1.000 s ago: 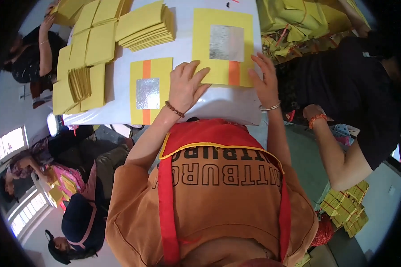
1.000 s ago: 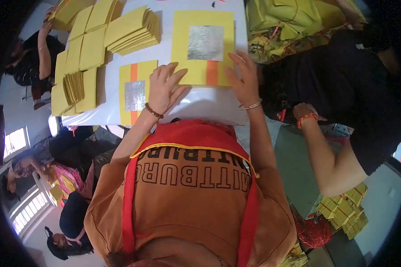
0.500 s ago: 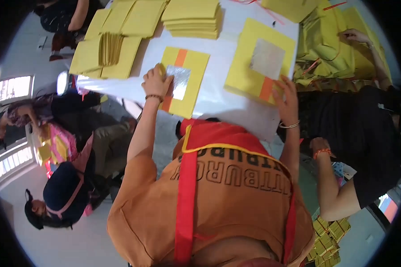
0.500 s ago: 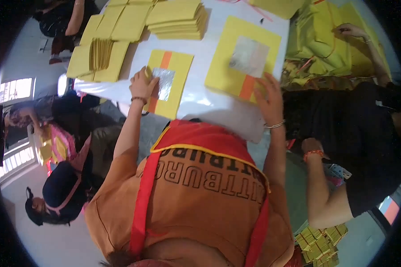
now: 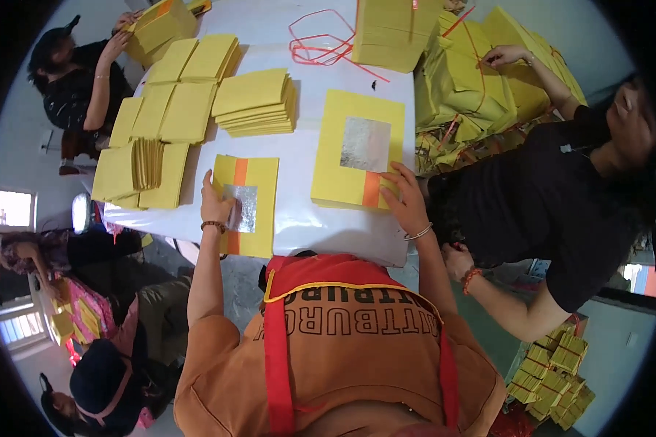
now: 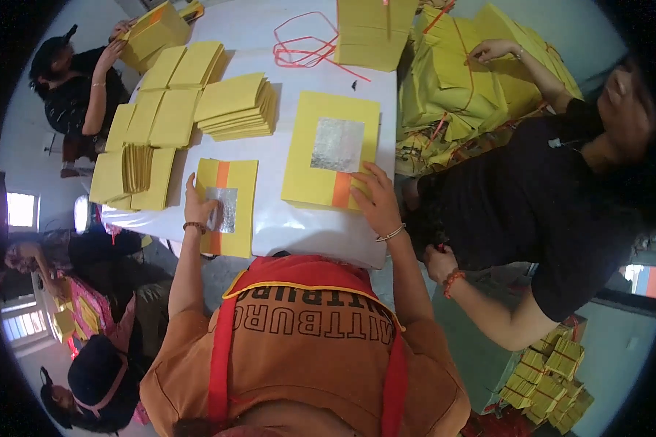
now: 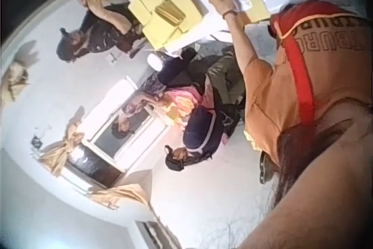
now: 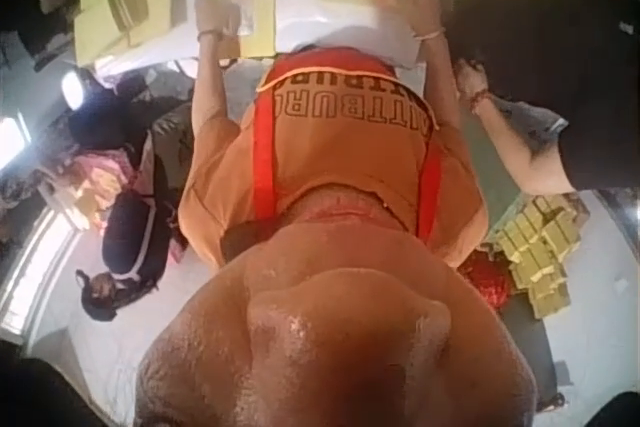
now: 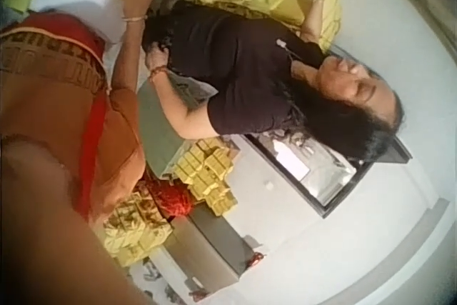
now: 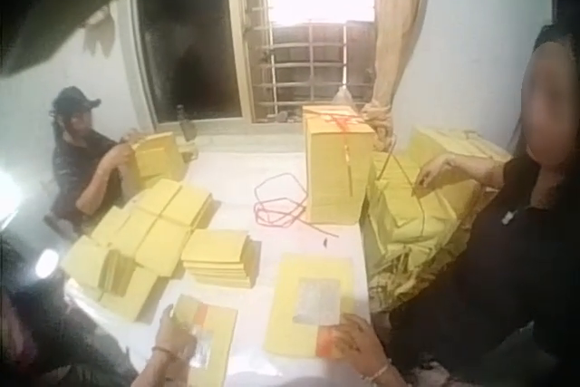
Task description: Manually folding individual sheets of yellow paper with a silver foil center from a stack.
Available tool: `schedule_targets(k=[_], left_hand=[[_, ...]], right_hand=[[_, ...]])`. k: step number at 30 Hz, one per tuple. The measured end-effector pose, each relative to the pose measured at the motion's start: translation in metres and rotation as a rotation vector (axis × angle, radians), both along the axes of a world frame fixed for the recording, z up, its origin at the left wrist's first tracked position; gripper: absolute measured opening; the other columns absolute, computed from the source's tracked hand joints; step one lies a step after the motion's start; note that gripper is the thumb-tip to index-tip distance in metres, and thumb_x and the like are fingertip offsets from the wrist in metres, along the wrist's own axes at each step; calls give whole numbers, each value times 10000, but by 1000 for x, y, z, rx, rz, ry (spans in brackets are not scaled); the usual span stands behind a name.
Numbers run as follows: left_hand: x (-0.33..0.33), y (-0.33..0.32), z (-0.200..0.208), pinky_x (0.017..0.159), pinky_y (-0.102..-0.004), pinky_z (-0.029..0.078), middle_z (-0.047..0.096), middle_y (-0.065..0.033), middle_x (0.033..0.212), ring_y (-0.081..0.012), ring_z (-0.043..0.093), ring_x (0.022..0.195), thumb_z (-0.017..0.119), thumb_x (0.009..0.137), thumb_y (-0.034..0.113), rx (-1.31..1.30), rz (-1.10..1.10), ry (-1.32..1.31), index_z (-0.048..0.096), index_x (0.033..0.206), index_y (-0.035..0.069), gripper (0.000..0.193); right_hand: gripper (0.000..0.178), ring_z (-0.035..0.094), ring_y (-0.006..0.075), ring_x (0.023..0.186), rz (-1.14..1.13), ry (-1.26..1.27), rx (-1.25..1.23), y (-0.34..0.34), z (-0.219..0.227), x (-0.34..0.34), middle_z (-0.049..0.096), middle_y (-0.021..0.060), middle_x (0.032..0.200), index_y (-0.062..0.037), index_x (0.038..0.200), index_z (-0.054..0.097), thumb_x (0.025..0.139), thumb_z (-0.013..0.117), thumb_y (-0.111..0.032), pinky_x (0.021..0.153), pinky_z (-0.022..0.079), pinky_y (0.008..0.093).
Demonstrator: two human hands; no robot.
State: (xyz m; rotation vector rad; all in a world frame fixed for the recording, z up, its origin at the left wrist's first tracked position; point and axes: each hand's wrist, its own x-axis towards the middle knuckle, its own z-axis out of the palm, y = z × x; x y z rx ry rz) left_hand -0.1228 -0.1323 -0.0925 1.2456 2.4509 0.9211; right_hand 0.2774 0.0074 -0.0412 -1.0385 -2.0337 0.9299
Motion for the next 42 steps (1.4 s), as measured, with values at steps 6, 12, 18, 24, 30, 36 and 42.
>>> schedule_targets(k=[6, 12, 18, 24, 30, 36, 42], left_hand=[[-26, -14, -1, 846, -432, 428, 418, -187, 1215, -371, 464, 1064, 652, 641, 162, -117, -4, 103, 345, 1292, 170, 720], [-10, -7, 3, 816, -532, 380, 396, -104, 1276, -347, 410, 1120, 617, 691, 302, -302, 49, 466, 448, 1218, 203, 562], [76, 41, 70, 826, -410, 406, 541, -122, 1111, -322, 486, 1042, 594, 755, 164, 120, -255, -223, 543, 1114, 96, 368], [37, 109, 58, 845, -420, 401, 562, -135, 1085, -329, 503, 1007, 606, 752, 148, 388, -497, 456, 567, 1078, 89, 334], [-28, 166, 81, 936, -416, 336, 472, -72, 1250, -270, 417, 1152, 641, 739, 372, 187, -548, 766, 457, 1227, 154, 565], [-39, 186, 70, 946, -393, 352, 494, -56, 1235, -253, 444, 1135, 574, 793, 431, 67, -719, 727, 441, 1252, 165, 547], [-37, 187, 68, 863, -354, 437, 592, -79, 1082, -259, 526, 1015, 524, 834, 409, 1, -708, 402, 534, 1159, 132, 426]], right_hand=[[277, 412, 288, 1164, 2, -33, 17, 3, 8, 1, 443, 133, 1245, -49, 1052, 587, 800, 593, -164, 966, 328, 360], [282, 416, 288, 1158, -2, -19, 21, 7, 5, 0, 445, 132, 1240, -45, 1060, 583, 805, 590, -165, 960, 331, 351], [278, 420, 281, 1154, 30, 0, 4, 6, 9, -1, 440, 131, 1243, -45, 1062, 585, 815, 583, -171, 960, 328, 339], [275, 389, 257, 1190, 11, 45, -84, 3, 6, 1, 435, 122, 1256, -42, 1065, 588, 821, 571, -169, 982, 303, 331], [274, 375, 248, 1206, 15, 40, -78, 4, 3, 1, 427, 116, 1269, -41, 1069, 591, 823, 566, -160, 988, 297, 333], [274, 375, 241, 1206, -21, 53, -109, 2, 4, 0, 425, 106, 1276, -42, 1067, 594, 821, 571, -161, 991, 297, 335], [268, 376, 236, 1207, -44, 55, -124, 2, 2, -3, 424, 100, 1279, -43, 1067, 596, 825, 568, -153, 986, 301, 331]])
